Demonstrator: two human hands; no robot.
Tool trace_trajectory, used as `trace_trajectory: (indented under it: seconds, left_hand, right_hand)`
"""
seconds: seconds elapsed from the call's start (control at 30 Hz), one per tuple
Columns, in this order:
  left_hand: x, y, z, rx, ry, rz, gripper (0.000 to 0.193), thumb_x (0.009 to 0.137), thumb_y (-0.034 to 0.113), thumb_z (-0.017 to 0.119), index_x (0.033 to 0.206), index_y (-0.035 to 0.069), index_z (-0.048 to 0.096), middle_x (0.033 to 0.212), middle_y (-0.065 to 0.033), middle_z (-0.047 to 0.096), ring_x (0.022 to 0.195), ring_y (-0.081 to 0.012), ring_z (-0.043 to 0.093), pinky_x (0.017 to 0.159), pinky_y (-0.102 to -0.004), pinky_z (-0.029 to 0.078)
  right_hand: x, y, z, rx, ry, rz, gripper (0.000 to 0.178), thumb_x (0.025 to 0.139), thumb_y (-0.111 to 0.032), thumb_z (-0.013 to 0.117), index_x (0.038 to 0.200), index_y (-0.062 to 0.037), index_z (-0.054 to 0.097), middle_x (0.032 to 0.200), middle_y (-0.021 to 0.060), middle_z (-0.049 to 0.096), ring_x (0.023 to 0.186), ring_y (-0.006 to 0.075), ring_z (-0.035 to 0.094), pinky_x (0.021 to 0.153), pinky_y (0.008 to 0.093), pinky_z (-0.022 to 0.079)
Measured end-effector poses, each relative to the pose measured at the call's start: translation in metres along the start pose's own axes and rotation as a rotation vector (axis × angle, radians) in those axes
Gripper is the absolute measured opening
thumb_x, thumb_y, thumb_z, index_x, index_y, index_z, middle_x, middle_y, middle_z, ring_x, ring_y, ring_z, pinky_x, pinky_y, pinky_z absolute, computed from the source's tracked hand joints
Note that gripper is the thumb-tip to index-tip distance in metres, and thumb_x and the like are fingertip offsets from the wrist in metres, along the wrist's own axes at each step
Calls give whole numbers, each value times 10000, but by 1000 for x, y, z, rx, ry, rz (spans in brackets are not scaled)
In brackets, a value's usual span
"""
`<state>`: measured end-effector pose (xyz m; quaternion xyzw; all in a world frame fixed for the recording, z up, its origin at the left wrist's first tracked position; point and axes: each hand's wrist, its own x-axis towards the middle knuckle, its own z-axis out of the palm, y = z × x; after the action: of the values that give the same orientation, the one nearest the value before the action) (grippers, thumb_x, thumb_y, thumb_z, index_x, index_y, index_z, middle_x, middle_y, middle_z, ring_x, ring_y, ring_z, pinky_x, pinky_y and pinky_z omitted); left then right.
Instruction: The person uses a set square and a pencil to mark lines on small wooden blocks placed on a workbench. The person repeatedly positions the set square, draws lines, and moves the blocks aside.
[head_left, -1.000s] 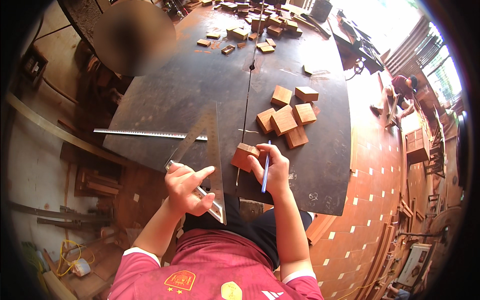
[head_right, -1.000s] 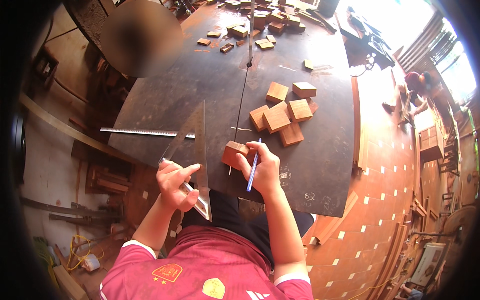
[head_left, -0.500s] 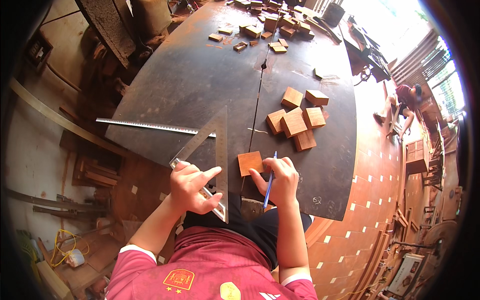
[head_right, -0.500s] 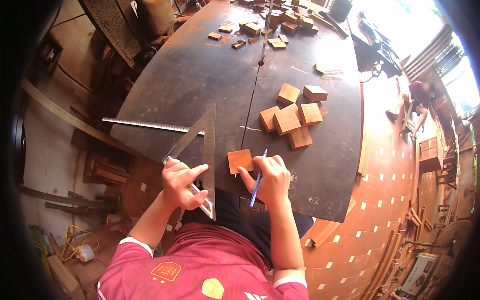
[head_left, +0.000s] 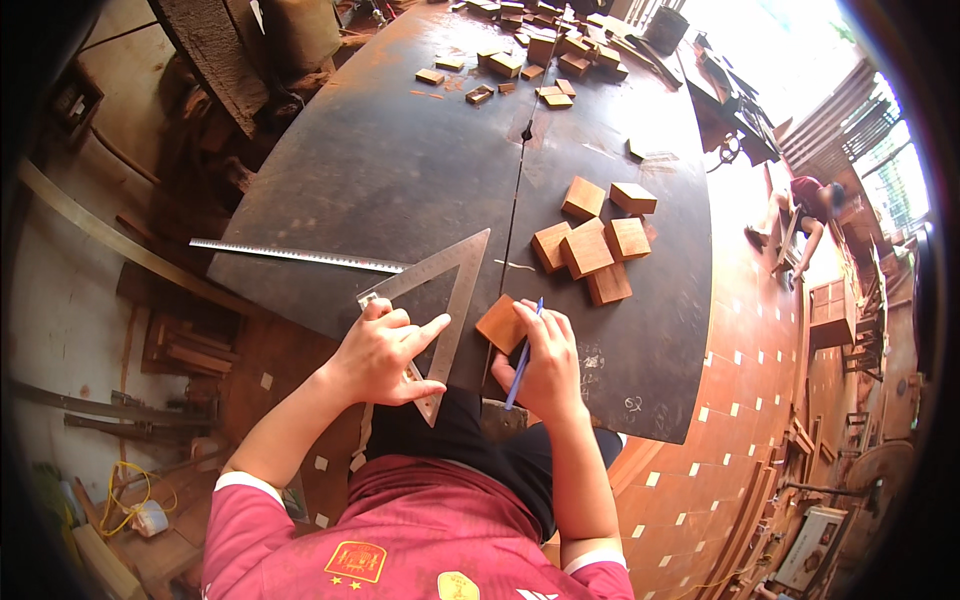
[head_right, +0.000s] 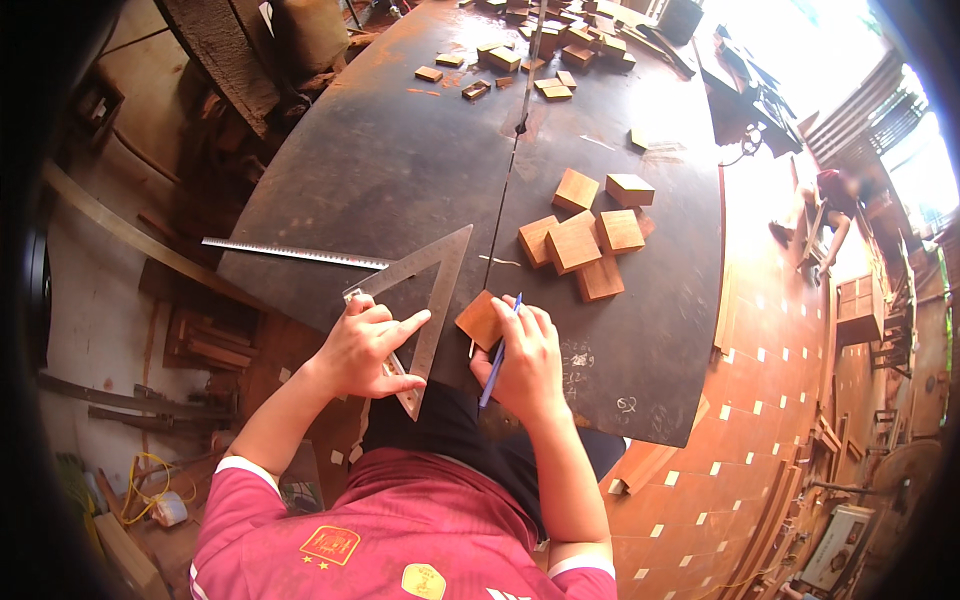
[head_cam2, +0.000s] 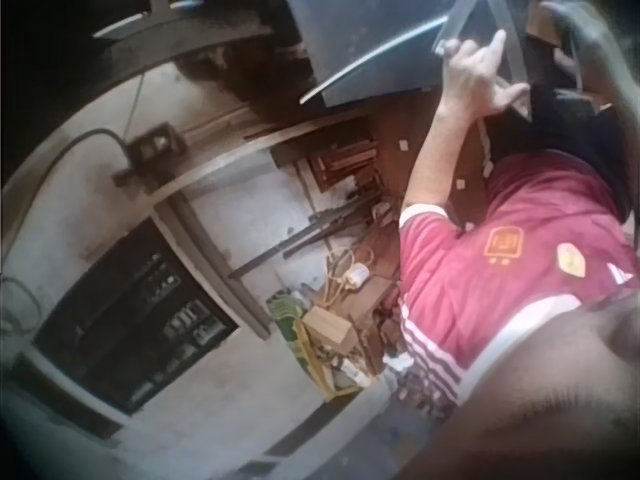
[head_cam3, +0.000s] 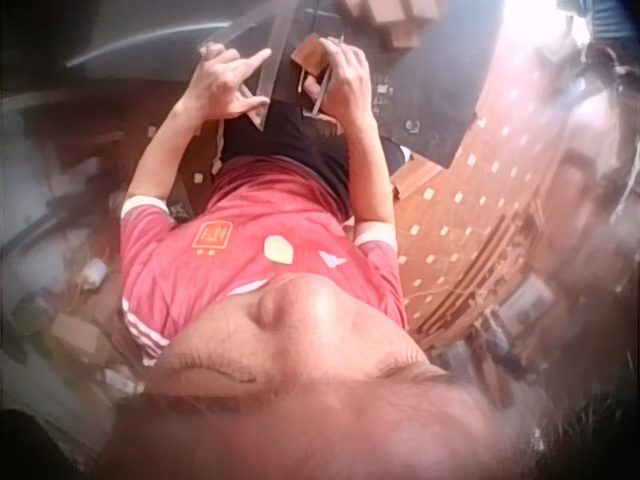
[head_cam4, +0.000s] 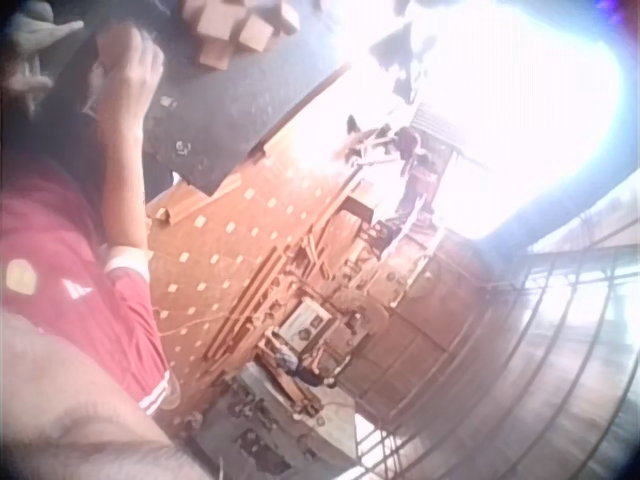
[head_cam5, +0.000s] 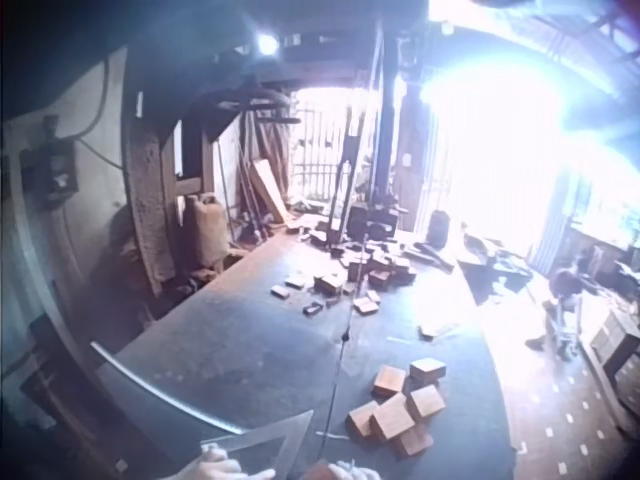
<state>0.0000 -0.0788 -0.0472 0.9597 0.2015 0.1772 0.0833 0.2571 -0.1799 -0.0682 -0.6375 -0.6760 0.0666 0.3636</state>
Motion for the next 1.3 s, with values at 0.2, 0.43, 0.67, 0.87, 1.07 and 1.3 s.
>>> trace_trajectory:
  seconds: [0.2,0.43,0.67,0.87,1.07,1.3]
  left_hand:
    - [-2,2,-8,-45,-183,-135,960,846,686,739,1438,-52,571,967,-94,685,1016,-249,597,1065,-441,317]
    - [5,12,-7,-135,-228,-145,966,823,613,787,1445,-87,550,972,-136,671,1014,-285,592,1069,-481,296]
    - [20,22,-11,-154,-256,-200,1004,803,554,797,1503,-100,496,892,-154,661,975,-291,610,1051,-470,302]
    - [17,25,-8,-169,-236,-189,1033,796,545,803,1531,-97,467,867,-132,647,959,-287,605,1042,-470,305]
    - [18,27,-8,-175,-243,-195,1019,795,533,803,1551,-62,467,847,-128,638,950,-287,601,1035,-473,311]
    - [14,27,-6,-174,-224,-197,1017,794,538,802,1543,-67,474,842,-129,638,949,-284,602,1032,-472,313]
  right_hand:
    - [5,20,-8,234,-54,5,726,693,-28,776,1391,-32,578,1410,211,623,1284,420,614,1088,474,514]
    - [1,23,-6,285,-58,-25,714,735,-62,855,1398,-57,588,1410,203,623,1275,429,618,1074,481,528]
    - [2,23,-7,306,-53,-24,699,737,-38,854,1387,-55,597,1417,191,630,1276,418,625,1076,470,533]
    - [2,23,-7,318,-57,-25,698,738,-32,860,1385,-57,600,1420,190,632,1279,416,626,1075,469,535]
    - [1,23,-8,310,-57,-18,696,738,-32,864,1382,-58,602,1420,191,632,1277,419,630,1069,468,540]
    - [2,24,-5,314,-55,-21,691,736,-28,864,1377,-56,607,1422,194,632,1281,419,630,1070,466,540]
